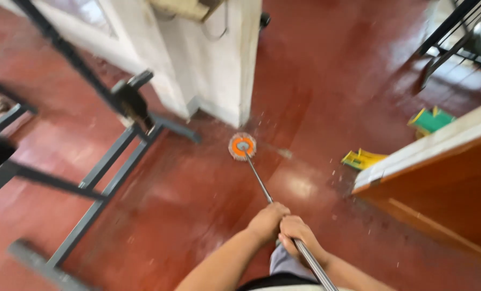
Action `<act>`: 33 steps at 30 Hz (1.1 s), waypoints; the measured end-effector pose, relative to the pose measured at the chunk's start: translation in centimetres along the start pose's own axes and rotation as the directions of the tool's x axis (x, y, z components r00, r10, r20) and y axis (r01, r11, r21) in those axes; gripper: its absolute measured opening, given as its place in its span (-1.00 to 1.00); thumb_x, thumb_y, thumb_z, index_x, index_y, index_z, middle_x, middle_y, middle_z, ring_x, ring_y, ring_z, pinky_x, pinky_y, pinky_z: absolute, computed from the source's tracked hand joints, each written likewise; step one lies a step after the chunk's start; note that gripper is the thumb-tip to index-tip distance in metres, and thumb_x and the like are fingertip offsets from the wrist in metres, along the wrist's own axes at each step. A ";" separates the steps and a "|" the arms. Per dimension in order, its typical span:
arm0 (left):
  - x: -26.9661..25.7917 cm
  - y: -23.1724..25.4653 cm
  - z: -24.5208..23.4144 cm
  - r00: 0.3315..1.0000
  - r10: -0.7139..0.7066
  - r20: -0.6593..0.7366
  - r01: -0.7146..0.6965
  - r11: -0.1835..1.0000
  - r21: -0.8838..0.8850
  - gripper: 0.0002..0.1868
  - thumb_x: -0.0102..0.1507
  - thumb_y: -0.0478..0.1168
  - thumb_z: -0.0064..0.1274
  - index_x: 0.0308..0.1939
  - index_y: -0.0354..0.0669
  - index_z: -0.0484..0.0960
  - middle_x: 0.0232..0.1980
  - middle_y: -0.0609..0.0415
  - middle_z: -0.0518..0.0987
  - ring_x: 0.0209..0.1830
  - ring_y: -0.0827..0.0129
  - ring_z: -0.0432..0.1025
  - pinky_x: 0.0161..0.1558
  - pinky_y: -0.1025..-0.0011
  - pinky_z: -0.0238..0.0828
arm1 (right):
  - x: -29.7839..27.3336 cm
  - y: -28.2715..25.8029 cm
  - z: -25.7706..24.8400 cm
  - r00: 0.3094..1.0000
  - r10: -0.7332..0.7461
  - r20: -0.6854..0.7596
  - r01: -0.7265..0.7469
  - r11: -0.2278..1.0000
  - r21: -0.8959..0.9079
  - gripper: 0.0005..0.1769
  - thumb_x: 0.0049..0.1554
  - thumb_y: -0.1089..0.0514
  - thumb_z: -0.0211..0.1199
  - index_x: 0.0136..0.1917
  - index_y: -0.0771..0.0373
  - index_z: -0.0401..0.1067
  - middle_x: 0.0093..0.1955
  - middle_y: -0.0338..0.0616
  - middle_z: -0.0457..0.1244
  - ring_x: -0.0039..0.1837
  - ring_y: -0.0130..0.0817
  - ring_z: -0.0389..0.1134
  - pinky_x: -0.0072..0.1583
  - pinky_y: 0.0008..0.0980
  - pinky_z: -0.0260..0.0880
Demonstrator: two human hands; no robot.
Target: Mopping the red floor in a gym around various exercise equipment.
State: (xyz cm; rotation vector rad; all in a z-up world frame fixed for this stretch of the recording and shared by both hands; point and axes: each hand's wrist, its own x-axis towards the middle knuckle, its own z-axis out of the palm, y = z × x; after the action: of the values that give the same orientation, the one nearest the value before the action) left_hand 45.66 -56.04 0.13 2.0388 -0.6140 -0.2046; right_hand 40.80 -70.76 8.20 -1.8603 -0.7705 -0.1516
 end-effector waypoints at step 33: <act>16.6 -12.2 -12.0 0.905 -0.195 -0.378 0.214 0.977 0.008 -0.89 0.27 -0.33 -0.07 -0.18 0.01 0.46 0.06 0.20 0.48 0.10 0.27 0.38 0.29 0.37 0.24 | 27.9 13.8 -2.3 0.927 -0.258 0.272 0.212 0.959 0.186 -0.86 0.00 0.27 0.22 -0.37 0.17 0.33 -0.31 -0.24 0.28 -0.19 -0.27 0.20 -0.05 -0.37 0.29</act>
State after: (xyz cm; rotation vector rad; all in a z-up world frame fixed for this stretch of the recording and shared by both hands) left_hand 68.69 -50.23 -2.19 2.1151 -0.1659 0.0816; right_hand 71.12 -63.65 10.60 -1.6579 -1.1811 0.0347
